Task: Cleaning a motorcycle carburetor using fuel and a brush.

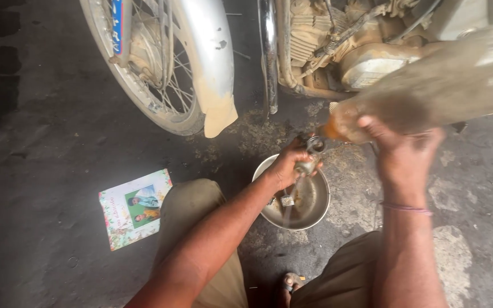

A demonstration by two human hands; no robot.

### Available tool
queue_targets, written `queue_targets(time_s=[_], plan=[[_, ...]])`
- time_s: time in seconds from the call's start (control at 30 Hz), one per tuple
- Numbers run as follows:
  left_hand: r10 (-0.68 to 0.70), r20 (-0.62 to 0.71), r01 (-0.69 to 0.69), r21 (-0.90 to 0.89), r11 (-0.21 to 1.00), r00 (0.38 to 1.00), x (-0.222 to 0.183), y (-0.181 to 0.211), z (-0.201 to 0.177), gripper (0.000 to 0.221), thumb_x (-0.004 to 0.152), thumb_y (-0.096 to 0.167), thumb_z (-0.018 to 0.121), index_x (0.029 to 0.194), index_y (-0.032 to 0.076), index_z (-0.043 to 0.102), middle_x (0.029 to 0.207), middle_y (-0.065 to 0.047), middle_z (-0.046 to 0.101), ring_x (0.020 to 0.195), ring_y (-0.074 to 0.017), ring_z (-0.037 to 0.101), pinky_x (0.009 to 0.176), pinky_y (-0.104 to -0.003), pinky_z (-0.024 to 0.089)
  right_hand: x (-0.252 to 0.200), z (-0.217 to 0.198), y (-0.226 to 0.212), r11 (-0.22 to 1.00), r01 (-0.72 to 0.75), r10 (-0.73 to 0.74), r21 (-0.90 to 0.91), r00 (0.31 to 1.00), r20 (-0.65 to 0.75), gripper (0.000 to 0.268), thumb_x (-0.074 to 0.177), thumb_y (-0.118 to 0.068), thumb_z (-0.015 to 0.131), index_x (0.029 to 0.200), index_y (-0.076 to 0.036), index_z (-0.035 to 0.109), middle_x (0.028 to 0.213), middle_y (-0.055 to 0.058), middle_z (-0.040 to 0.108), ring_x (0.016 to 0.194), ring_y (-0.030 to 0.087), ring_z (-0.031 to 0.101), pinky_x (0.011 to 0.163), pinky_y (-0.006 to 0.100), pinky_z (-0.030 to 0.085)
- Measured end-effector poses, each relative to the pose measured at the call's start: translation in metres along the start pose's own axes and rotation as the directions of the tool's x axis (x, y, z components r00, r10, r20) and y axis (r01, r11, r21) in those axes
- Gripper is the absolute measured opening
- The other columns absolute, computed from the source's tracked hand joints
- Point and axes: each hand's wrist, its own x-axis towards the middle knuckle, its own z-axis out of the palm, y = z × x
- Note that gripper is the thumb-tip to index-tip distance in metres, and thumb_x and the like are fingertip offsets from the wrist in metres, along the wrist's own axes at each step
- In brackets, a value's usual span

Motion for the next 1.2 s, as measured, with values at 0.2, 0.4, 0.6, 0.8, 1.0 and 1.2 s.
queue_targets(time_s=[0.2,0.4,0.6,0.8,1.0,1.2], plan=[[0.055,0.039,-0.049,-0.14,0.989,0.998,0.027,-0.03,-0.026,0.071,0.072,0.012,0.083,0.135,0.006,0.052,0.11,-0.012,0.066,0.099,-0.0252,0.07,0.084,-0.046,0.061,0.003,0.017,-0.031,0.998,0.046,-0.046,-0.038,0.999,0.017,0.035,0.085,-0.011,0.088,0.111,-0.001,0.067,0.107,0.008,0.072,0.1,0.021,0.07,0.096,0.039,0.061],[-0.04,-0.049,0.028,-0.23,0.973,0.998,0.012,-0.01,-0.014,0.065,0.08,0.016,0.086,0.129,-0.006,0.048,0.113,-0.015,0.064,0.1,-0.0255,0.072,0.077,-0.033,0.061,0.0,0.007,-0.005,0.997,-0.009,0.008,0.071,1.0,0.019,0.041,0.088,-0.011,0.091,0.121,0.0,0.069,0.113,0.012,0.073,0.106,0.026,0.071,0.104,0.044,0.06],[0.054,-0.084,-0.048,0.065,0.997,0.995,0.006,0.002,0.005,0.089,0.067,0.008,0.087,0.141,0.01,0.039,0.11,-0.013,0.061,0.089,-0.0212,0.069,0.058,-0.027,0.059,0.005,0.007,-0.019,0.999,0.009,-0.009,0.044,1.0,-0.007,0.039,0.081,-0.012,0.086,0.115,-0.003,0.067,0.11,0.009,0.071,0.101,0.023,0.069,0.096,0.041,0.058],[0.095,-0.064,-0.073,0.282,0.957,0.993,0.012,-0.013,-0.003,0.102,0.061,0.0,0.088,0.144,0.012,0.031,0.112,-0.011,0.062,0.091,-0.0196,0.068,0.063,-0.027,0.062,0.006,0.003,-0.008,0.997,0.053,-0.052,-0.052,0.998,0.025,0.027,0.093,-0.009,0.087,0.111,-0.001,0.07,0.107,0.011,0.074,0.1,0.024,0.073,0.1,0.042,0.062],[-0.056,-0.124,0.064,0.054,0.997,0.991,0.015,-0.018,-0.007,0.082,0.077,0.017,0.084,0.144,0.009,0.039,0.11,-0.012,0.065,0.096,-0.0221,0.069,0.066,-0.033,0.063,0.007,0.004,-0.001,0.999,0.034,-0.035,-0.031,0.999,-0.039,0.039,0.087,-0.009,0.089,0.118,-0.001,0.068,0.114,0.011,0.072,0.107,0.024,0.071,0.099,0.039,0.06],[0.185,-0.072,-0.178,0.088,0.98,0.98,0.013,-0.009,-0.004,0.083,0.072,0.002,0.085,0.142,0.01,0.042,0.119,-0.01,0.062,0.107,-0.0216,0.068,0.091,-0.04,0.063,0.009,0.0,-0.003,1.0,0.016,-0.016,-0.012,0.999,-0.036,0.039,0.087,-0.008,0.088,0.119,-0.002,0.068,0.116,0.011,0.072,0.107,0.022,0.072,0.099,0.039,0.062]])
